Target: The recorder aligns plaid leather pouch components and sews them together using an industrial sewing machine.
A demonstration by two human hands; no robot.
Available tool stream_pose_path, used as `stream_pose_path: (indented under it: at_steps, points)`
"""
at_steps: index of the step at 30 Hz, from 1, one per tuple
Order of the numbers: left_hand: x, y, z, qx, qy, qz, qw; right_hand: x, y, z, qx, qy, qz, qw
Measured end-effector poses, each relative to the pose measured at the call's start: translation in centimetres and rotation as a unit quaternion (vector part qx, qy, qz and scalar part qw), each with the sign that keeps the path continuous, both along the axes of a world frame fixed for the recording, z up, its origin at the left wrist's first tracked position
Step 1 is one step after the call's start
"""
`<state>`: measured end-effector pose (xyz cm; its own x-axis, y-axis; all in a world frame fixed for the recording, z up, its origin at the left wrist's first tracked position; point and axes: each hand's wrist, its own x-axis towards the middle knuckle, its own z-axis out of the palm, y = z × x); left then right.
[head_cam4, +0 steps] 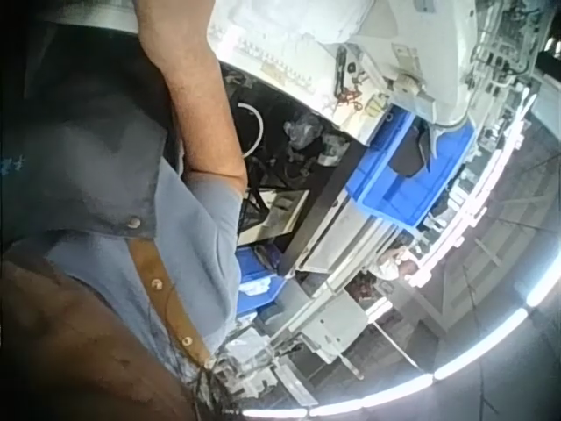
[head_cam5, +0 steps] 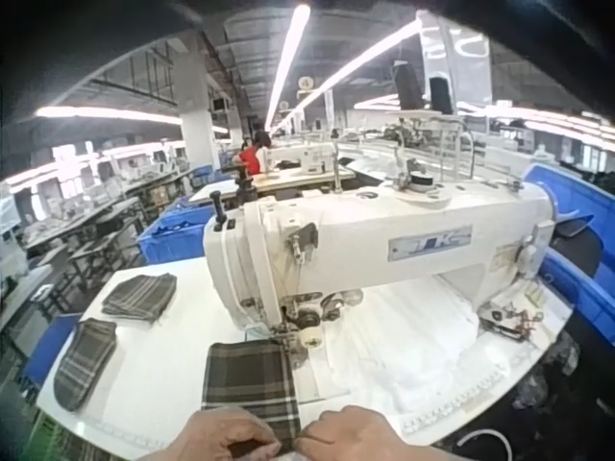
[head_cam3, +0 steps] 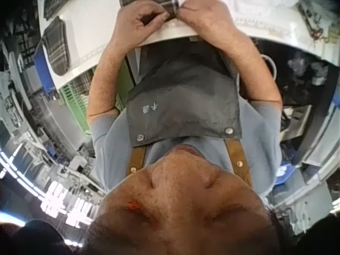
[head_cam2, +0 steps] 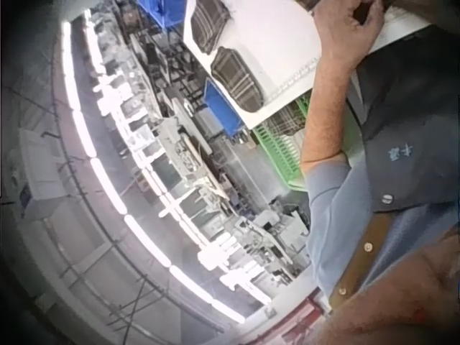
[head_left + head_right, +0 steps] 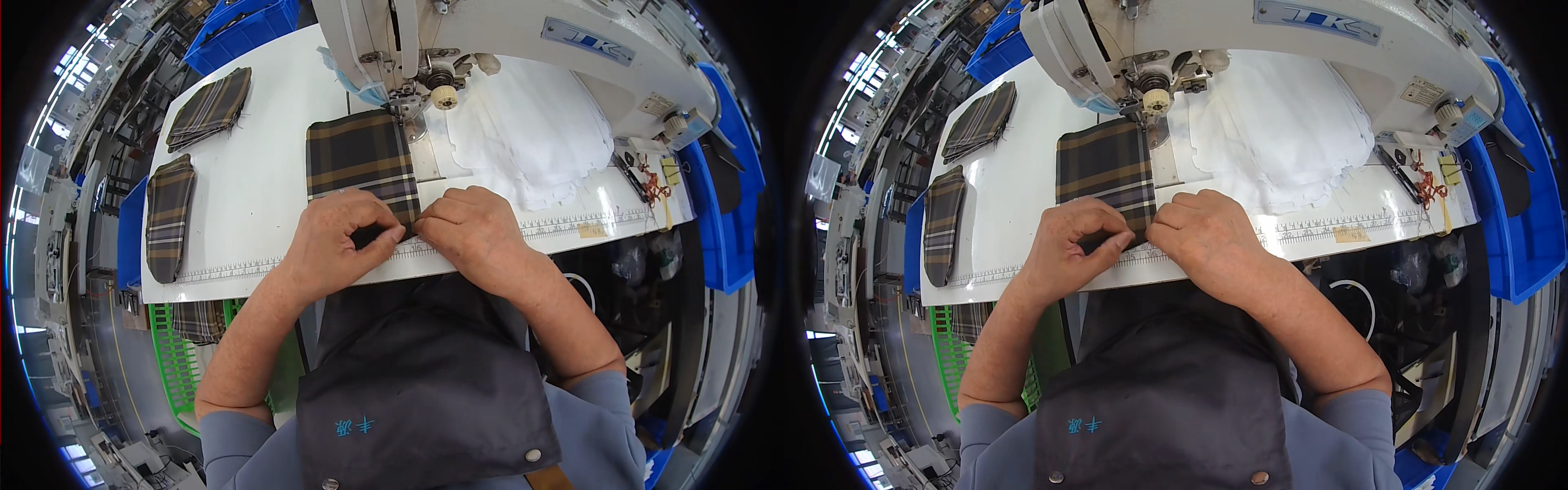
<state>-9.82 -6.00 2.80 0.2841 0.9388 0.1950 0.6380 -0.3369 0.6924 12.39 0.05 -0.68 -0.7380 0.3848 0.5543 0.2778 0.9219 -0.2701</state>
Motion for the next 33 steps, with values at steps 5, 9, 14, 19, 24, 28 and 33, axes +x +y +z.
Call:
stream_pose_path:
  at_steps: [5, 9, 14, 19, 24, 28, 33]
  points:
    - [-0.2, 2.1, -1.1, 0.108, 0.115, -0.035, 0.987, 0.1, -0.1, 0.6, 0.044, -0.038, 0.015, 0.998]
    - [-0.5, 2.5, -1.9, 0.091, 0.169, -0.055, 0.98, 0.5, -0.2, 1.1, 0.036, -0.046, 0.039, 0.998]
    - [-0.5, 2.5, -2.4, 0.088, 0.17, -0.05, 0.98, 0.5, 0.3, 1.9, -0.004, -0.058, 0.048, 0.997]
    - [-1.2, 3.8, -2.3, 0.099, 0.179, -0.04, 0.978, -0.3, 1.8, 1.8, 0.012, -0.064, 0.048, 0.997]
    - [-2.0, 5.1, -2.4, 0.1, 0.187, -0.039, 0.977, -1.4, 3.1, 1.5, 0.025, -0.03, 0.036, 0.999]
    - [-2.6, 5.7, -2.7, 0.109, 0.155, -0.047, 0.981, -1.8, 4.4, 1.6, 0.024, -0.047, 0.027, 0.998]
    - [-3.5, 6.9, -3.4, 0.089, 0.057, -0.079, 0.991, -2.4, 5.9, 1.6, 0.02, -0.048, 0.017, 0.998]
